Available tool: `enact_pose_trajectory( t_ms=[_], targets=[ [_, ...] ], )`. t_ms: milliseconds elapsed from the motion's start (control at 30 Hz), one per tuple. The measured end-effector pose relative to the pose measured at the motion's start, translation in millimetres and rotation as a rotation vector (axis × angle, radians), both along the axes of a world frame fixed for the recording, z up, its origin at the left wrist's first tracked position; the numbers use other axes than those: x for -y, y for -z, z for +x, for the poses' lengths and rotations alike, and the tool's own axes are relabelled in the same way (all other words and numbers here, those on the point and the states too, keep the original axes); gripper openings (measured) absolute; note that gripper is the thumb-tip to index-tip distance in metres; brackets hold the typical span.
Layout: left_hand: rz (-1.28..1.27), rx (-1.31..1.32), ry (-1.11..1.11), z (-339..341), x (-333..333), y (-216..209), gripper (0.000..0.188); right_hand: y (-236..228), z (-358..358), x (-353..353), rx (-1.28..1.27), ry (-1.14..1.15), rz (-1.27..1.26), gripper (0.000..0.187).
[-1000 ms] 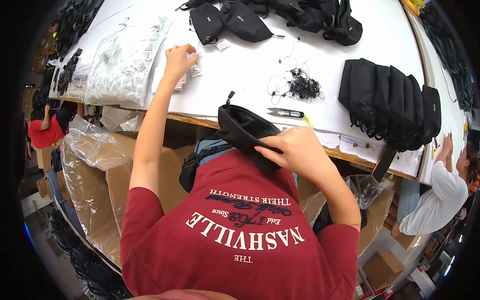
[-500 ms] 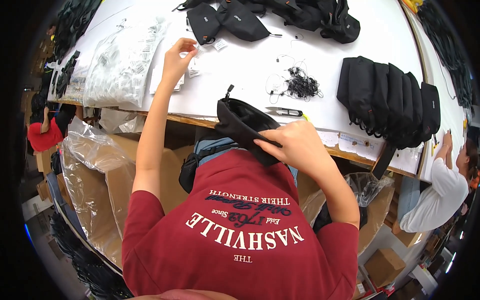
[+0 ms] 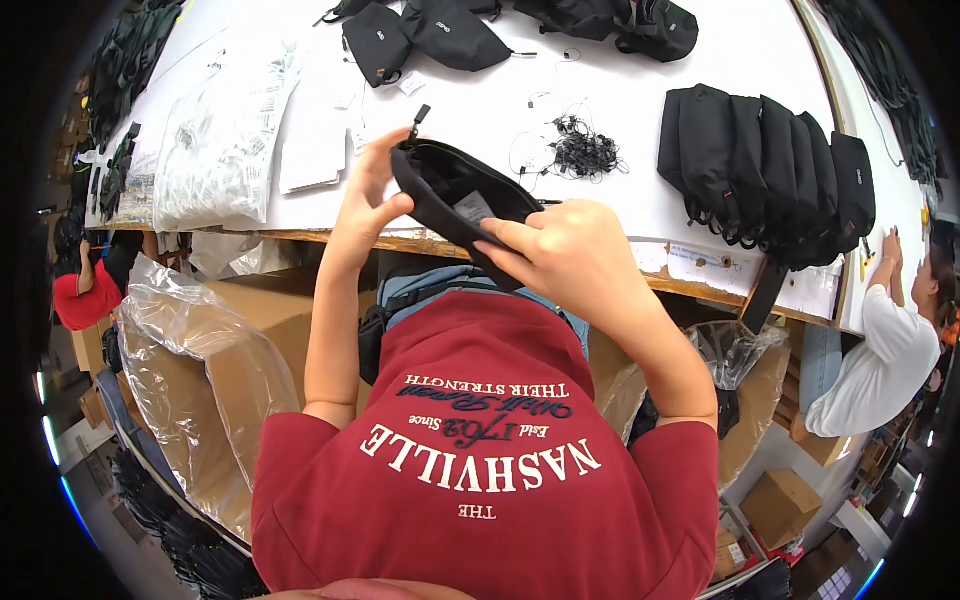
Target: Attaching labels and packing items into black pouches.
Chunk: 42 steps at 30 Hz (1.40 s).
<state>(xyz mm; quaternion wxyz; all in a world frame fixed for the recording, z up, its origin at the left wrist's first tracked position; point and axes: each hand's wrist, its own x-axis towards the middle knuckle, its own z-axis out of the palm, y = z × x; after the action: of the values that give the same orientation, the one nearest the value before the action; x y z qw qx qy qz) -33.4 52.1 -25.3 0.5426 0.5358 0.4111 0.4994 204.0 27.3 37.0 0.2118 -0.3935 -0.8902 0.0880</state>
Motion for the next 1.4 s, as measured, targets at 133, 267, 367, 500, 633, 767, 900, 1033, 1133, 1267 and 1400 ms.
enact_pose_trajectory(
  t_ms=[133, 267, 367, 500, 633, 767, 900, 1033, 1133, 1267, 1400],
  targets=[
    [-0.269, 0.318, -0.047, 3.3, 6.6, 18.8, 0.029, 7.5, -9.7, 7.8, -0.18, 0.124, 0.049, 0.018],
    [-0.231, 0.513, -0.071, 7.5, 5.1, 17.8, 0.02, 13.4, -6.2, 14.5, -0.333, 0.297, 0.044, 0.015],
    [-0.218, 0.552, -0.041, 1.7, 1.6, 21.7, 0.026, 22.5, -0.9, 20.3, -0.555, 0.448, -0.151, 0.017],
    [-0.228, 0.609, -0.069, 4.8, 3.9, 14.5, 0.048, 38.3, 5.1, 25.5, -0.836, 0.498, -0.43, 0.025],
    [-0.184, 0.634, 0.051, -3.4, -2.2, 25.9, 0.047, 34.3, 18.1, 23.2, -0.912, 0.334, -0.487, 0.024],
    [-0.225, 0.542, 0.223, 6.0, -1.3, 21.5, 0.048, 0.7, -0.5, 1.4, -0.846, 0.188, -0.298, 0.009],
    [-0.335, 0.541, 0.422, 21.8, -0.5, 3.9, 0.043, -12.7, -24.9, -15.9, -0.72, 0.104, -0.356, 0.013],
    [-0.361, 0.58, 0.459, 24.2, 1.8, 5.9, 0.045, -19.1, -21.3, -20.1, -0.567, 0.082, -0.269, 0.013],
    [-0.382, 0.566, 0.432, 27.2, 3.7, 9.1, 0.044, -23.8, -18.2, -16.1, -0.507, 0.052, -0.225, 0.011],
    [-0.349, 0.503, 0.439, 26.9, 1.6, 7.2, 0.043, -23.6, -17.8, -10.9, -0.564, 0.042, -0.179, 0.01],
    [-0.36, 0.408, 0.469, 28.7, -0.6, -0.6, 0.042, -18.8, -17.3, -16.0, -0.562, 0.088, -0.13, 0.011]
  ],
)
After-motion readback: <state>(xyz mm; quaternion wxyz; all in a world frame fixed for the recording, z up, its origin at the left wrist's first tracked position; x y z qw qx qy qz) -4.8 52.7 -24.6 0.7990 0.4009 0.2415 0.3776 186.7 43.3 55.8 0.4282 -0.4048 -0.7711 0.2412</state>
